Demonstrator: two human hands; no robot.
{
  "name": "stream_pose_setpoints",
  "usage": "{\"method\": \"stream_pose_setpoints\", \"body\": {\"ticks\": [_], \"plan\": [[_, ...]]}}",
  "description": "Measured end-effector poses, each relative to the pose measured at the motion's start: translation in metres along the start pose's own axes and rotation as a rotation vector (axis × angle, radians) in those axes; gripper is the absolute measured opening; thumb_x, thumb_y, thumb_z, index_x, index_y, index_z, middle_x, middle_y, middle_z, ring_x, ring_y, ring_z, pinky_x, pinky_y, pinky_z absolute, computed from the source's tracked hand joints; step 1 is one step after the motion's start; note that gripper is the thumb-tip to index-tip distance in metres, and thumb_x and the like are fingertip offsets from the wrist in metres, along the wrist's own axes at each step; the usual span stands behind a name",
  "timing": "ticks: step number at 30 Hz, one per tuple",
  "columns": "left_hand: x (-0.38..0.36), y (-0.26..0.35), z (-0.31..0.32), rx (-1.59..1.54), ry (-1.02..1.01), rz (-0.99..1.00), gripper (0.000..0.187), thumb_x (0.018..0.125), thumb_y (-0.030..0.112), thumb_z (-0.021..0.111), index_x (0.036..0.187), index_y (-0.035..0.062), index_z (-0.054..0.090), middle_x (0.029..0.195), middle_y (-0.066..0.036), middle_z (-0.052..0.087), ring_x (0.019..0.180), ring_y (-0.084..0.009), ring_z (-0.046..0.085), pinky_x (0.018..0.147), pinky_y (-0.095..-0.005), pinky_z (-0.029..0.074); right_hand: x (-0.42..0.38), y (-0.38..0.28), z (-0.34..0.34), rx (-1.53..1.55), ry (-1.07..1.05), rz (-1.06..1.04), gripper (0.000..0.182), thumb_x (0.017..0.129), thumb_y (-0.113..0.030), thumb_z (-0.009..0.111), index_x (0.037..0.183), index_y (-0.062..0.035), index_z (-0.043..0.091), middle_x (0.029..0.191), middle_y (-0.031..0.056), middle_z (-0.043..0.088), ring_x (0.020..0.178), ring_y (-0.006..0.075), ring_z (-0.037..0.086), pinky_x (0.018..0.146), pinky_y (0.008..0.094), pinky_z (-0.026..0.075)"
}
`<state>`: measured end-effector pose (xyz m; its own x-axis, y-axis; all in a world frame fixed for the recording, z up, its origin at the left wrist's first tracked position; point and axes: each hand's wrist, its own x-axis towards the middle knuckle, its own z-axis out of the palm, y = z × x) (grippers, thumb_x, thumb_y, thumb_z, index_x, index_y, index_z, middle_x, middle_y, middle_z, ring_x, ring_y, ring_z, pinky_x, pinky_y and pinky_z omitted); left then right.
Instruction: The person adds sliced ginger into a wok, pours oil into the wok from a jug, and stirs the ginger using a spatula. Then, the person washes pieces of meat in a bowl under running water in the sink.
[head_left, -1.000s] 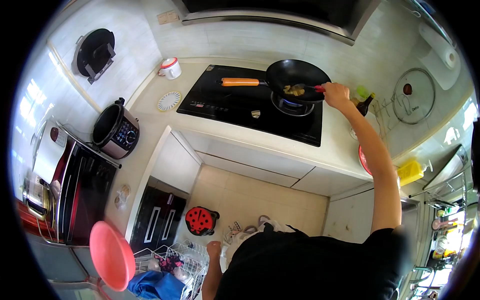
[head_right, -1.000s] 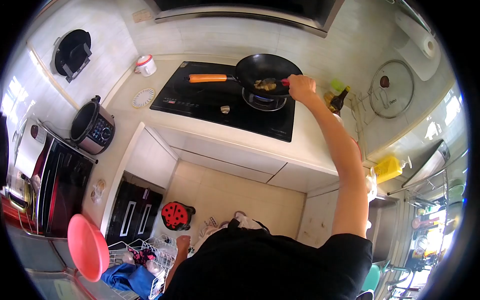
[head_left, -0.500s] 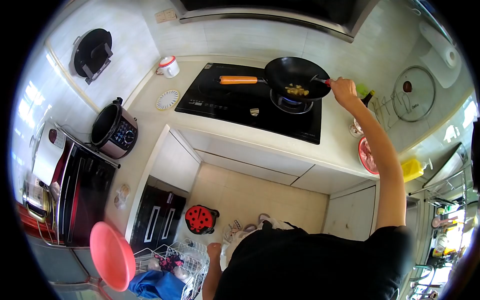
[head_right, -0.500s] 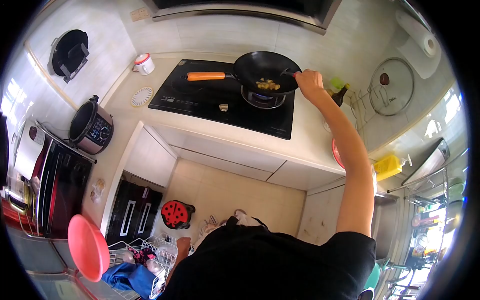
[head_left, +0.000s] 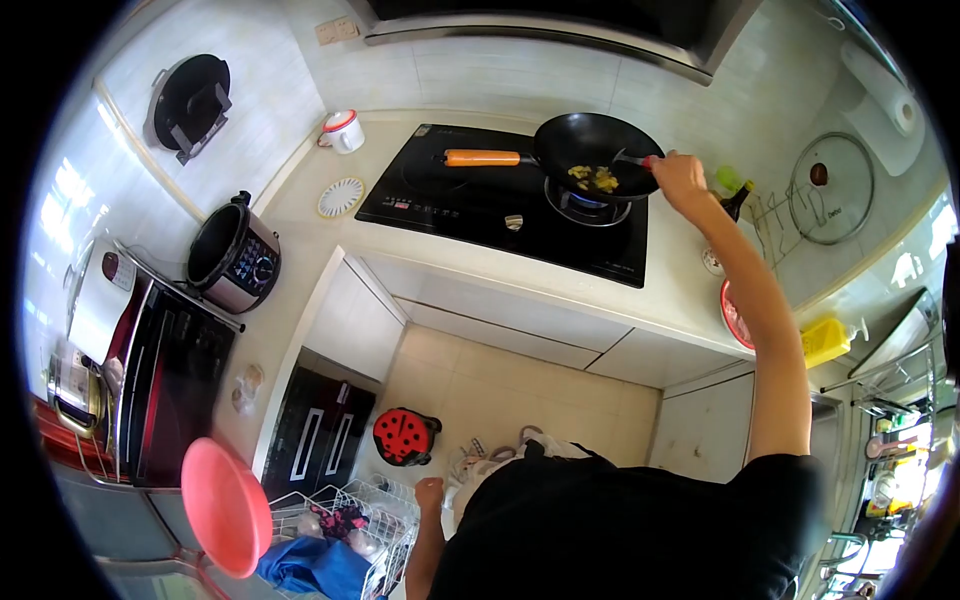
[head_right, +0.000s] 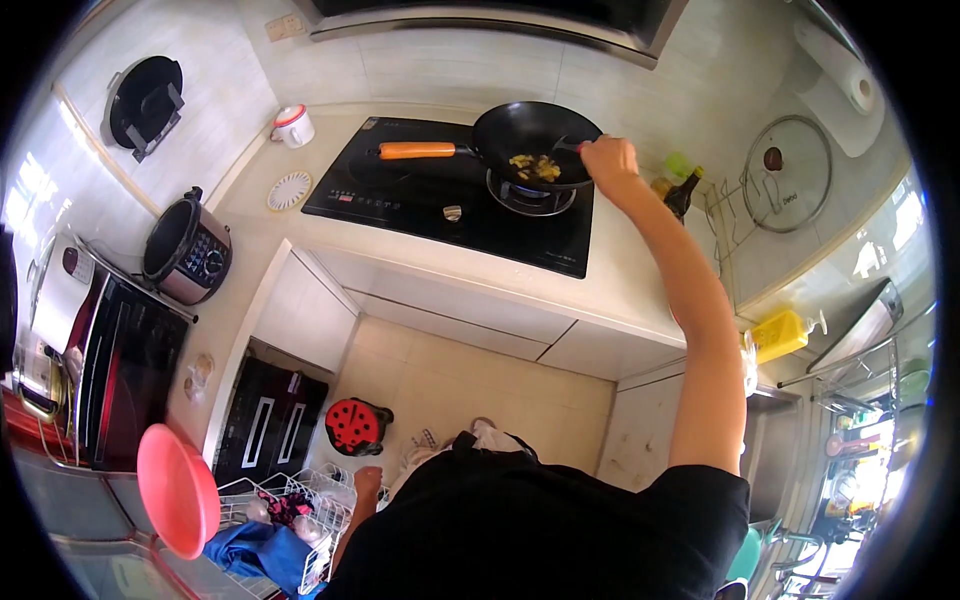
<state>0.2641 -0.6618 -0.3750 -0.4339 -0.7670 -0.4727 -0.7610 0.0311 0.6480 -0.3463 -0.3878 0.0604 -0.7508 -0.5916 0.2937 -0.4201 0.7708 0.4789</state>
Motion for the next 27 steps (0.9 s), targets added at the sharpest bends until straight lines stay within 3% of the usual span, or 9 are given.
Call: {"method": "stream_pose_setpoints", "body": {"ticks": [7,10,14,16,20,23,27], "plan": [[-0.003,0.0,-0.008,0.213,-0.103,0.036,0.024,0.069,0.019,0.061,0.077,-0.0038,0.066,0.08,-0.023,0.065,0.08,-0.0343,0.064,0.073,-0.0421,0.048,-0.005,0.026,0.002,-0.084,-0.062,-0.053,0.012,0.077,-0.011,0.058,0.083,-0.0107,0.068,0.079,0.0112,0.067,0.081,0.0278,0.066,0.065,0.0393,0.053],[0.001,0.003,-0.003,0.117,-0.049,-0.056,0.025,0.069,0.019,0.061,0.078,-0.0035,0.067,0.082,-0.022,0.065,0.081,-0.035,0.064,0.074,-0.0421,0.048,-0.001,0.003,0.001,0.001,-0.042,-0.008,0.014,0.078,-0.01,0.057,0.089,-0.0109,0.066,0.081,0.011,0.067,0.083,0.0273,0.066,0.066,0.0403,0.053],[0.021,-0.017,0.006,0.146,-0.085,-0.017,0.024,0.069,0.02,0.062,0.08,-0.0013,0.068,0.083,-0.02,0.067,0.082,-0.035,0.064,0.075,-0.0413,0.049,0.007,-0.023,-0.008,0.095,-0.018,-0.005,0.023,0.079,-0.009,0.056,0.102,-0.0118,0.062,0.085,0.0114,0.066,0.086,0.0266,0.065,0.067,0.039,0.052],[0.021,-0.021,0.01,-0.051,0.006,-0.039,0.025,0.069,0.022,0.064,0.081,0.0008,0.07,0.084,-0.018,0.068,0.083,-0.0333,0.065,0.077,-0.04,0.049,0.01,-0.03,-0.005,0.115,-0.021,0.011,0.021,0.079,-0.01,0.056,0.099,-0.0112,0.063,0.085,0.0123,0.066,0.084,0.0272,0.065,0.067,0.0374,0.052],[0.019,-0.018,0.012,-0.079,-0.003,-0.033,0.024,0.069,0.021,0.065,0.082,0.0017,0.07,0.085,-0.017,0.068,0.084,-0.0313,0.065,0.078,-0.0388,0.05,0.014,-0.018,0.01,0.031,-0.019,-0.04,0.017,0.079,-0.01,0.057,0.093,-0.0099,0.065,0.084,0.0133,0.065,0.084,0.0275,0.065,0.065,0.037,0.053],[0.01,-0.011,0.008,-0.064,-0.024,-0.058,0.023,0.069,0.019,0.066,0.083,0.0009,0.07,0.085,-0.017,0.068,0.084,-0.0303,0.066,0.078,-0.0387,0.05,0.006,0.002,0.005,0.003,0.014,0.038,0.011,0.078,-0.009,0.058,0.084,-0.0084,0.067,0.085,0.0134,0.066,0.082,0.0274,0.066,0.064,0.039,0.053],[0.009,-0.015,0.008,-0.052,-0.004,-0.101,0.022,0.069,0.018,0.066,0.082,0.0007,0.07,0.085,-0.017,0.068,0.083,-0.0303,0.066,0.078,-0.0387,0.05,-0.001,0.015,0.002,-0.049,-0.032,0.037,0.012,0.078,-0.009,0.057,0.084,-0.0093,0.067,0.085,0.013,0.066,0.082,0.0278,0.066,0.064,0.0393,0.053]]}}
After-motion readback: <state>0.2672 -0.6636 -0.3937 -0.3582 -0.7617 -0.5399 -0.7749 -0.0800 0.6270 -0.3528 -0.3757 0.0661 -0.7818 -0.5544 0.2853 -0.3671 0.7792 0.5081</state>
